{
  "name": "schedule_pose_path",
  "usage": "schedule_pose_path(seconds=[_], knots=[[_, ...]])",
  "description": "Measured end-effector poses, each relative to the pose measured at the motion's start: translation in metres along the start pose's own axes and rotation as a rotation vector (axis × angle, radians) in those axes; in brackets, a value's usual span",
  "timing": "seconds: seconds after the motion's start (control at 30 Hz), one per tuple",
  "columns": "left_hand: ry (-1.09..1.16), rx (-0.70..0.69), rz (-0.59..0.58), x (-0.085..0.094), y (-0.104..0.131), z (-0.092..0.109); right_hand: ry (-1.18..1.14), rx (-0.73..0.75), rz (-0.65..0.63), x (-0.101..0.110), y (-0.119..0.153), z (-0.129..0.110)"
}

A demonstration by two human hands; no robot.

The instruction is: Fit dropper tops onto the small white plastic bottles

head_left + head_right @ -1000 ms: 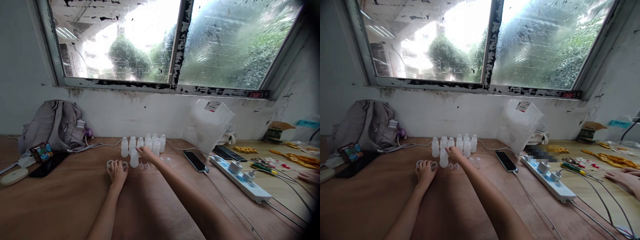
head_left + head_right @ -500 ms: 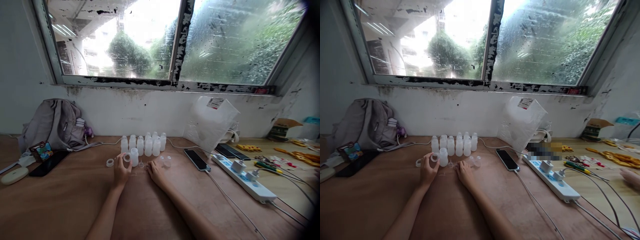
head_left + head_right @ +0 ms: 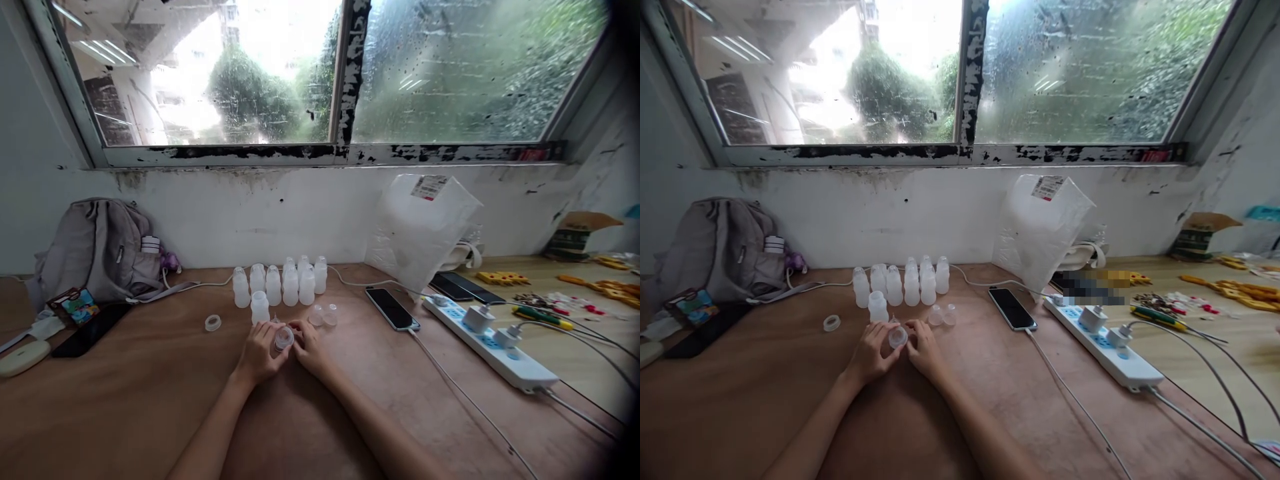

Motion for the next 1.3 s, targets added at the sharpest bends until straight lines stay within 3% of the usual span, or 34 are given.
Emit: schedule_pose_path(seconds=[0.17,0.4,0.8,0.93,1.1,1.2,1.3], knots=[[-0.055,0.055,-0.047,-0.010,0.000,-0.009,-0.086,-0.114,0.132,0.012,-0.002,0.013],[-0.134,0.100,-0.124,-0.019,0.003,-0.014,-0.021,-0.071,0.107,0.008,0.000,0.010],[-0.053,0.142,-0.054,-0.015,0.000,-0.016,0.003,-0.015,0.089,0.005,0.002,0.008],[0.135,0.237,0.026,-0.012,0.001,-0.021,-0.043,-0.007,0.094,0.008,0.001,-0.001],[0.638,0.504,0.055,-0.027,0.007,-0.035,-0.156,0.031,0.014,0.005,0.001,-0.013],[0.879,0.657,0.049,-0.040,0.011,-0.042,-0.246,-0.036,0.003,0.004,0.002,-0.013],[0.980,0.742,0.042,-0.047,0.014,-0.046,-0.381,-0.139,0.026,0.005,0.002,-0.007]])
Point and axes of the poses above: each hand's wrist, its own y-axis away from the middle knuckle, its own x-axis out of the back of the hand, z = x × y, the point moved 8 cm from there along -y, towards the middle knuckle, and after that the axes turned 11 degrees about -y, right-handed, at the moved point
